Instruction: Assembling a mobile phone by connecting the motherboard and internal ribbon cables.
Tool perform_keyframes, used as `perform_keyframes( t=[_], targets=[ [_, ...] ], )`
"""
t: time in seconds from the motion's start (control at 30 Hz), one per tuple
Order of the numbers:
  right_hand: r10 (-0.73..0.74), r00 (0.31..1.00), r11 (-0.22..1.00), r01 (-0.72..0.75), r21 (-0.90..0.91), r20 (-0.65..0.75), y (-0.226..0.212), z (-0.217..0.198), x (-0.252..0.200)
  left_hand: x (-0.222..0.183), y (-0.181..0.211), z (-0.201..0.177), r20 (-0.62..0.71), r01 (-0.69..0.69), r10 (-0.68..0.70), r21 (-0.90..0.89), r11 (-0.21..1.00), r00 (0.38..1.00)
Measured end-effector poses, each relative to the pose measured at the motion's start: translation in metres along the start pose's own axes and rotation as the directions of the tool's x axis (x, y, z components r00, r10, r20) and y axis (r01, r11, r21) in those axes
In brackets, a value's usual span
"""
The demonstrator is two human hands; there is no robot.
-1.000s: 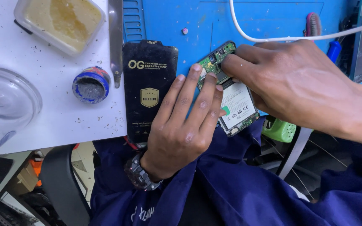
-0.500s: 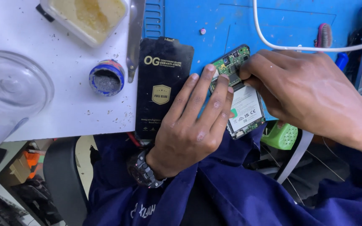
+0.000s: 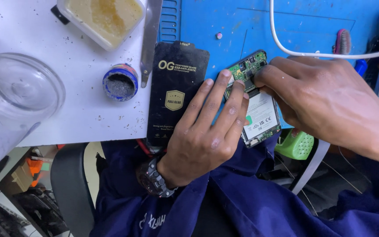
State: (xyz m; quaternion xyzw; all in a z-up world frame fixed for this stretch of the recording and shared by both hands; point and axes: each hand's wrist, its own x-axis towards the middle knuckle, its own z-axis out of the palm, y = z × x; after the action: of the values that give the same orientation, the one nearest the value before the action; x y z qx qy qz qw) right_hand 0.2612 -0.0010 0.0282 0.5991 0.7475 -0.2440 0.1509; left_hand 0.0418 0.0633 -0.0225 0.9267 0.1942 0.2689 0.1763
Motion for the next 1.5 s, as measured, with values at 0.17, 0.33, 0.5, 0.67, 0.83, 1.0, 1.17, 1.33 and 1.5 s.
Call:
perform_keyframes(
  t=[0.17,0.33,0.5,0.67,0.83,1.0,1.17,1.33,1.5],
  targets=[
    [-0.003,0.998,1.0,0.005,-0.029,0.056,0.0,-0.002,0.003,0.001,0.0,-0.001,0.009,-0.011,0.011,0.001,1.0,1.0],
    [-0.021,0.998,0.998,0.024,-0.052,0.059,0.0,-0.002,0.007,-0.001,0.001,-0.001,0.028,-0.013,0.012,0.015,1.0,1.0],
    [-0.043,0.998,0.997,0.045,-0.059,0.041,0.002,0.001,0.007,-0.001,0.001,-0.001,0.027,-0.016,0.016,0.013,1.0,1.0],
    [-0.06,0.998,0.997,0.061,-0.051,0.017,0.002,0.001,0.006,-0.002,0.002,-0.001,0.035,-0.018,0.017,0.019,1.0,0.999],
    [0.069,0.994,0.997,-0.071,0.018,0.09,-0.005,-0.004,-0.011,-0.004,0.001,0.0,0.034,-0.032,0.031,0.022,0.999,0.999],
    [0.112,0.993,0.988,-0.115,-0.1,-0.04,-0.005,0.004,-0.03,-0.004,0.002,-0.002,0.085,-0.067,0.063,0.041,0.997,0.994],
    [0.039,0.841,0.741,-0.387,-0.549,-0.539,0.041,0.015,-0.014,-0.005,0.004,-0.003,0.075,-0.093,0.086,0.097,0.991,0.993],
    [0.068,0.733,0.978,-0.185,-0.102,-0.677,0.09,0.015,0.021,-0.007,0.011,-0.003,0.077,-0.096,0.089,0.101,0.99,0.993],
    [0.12,0.767,0.989,-0.149,0.007,-0.631,0.094,0.017,0.048,-0.009,0.01,-0.006,0.055,-0.093,0.089,0.072,0.993,0.995]
  ],
)
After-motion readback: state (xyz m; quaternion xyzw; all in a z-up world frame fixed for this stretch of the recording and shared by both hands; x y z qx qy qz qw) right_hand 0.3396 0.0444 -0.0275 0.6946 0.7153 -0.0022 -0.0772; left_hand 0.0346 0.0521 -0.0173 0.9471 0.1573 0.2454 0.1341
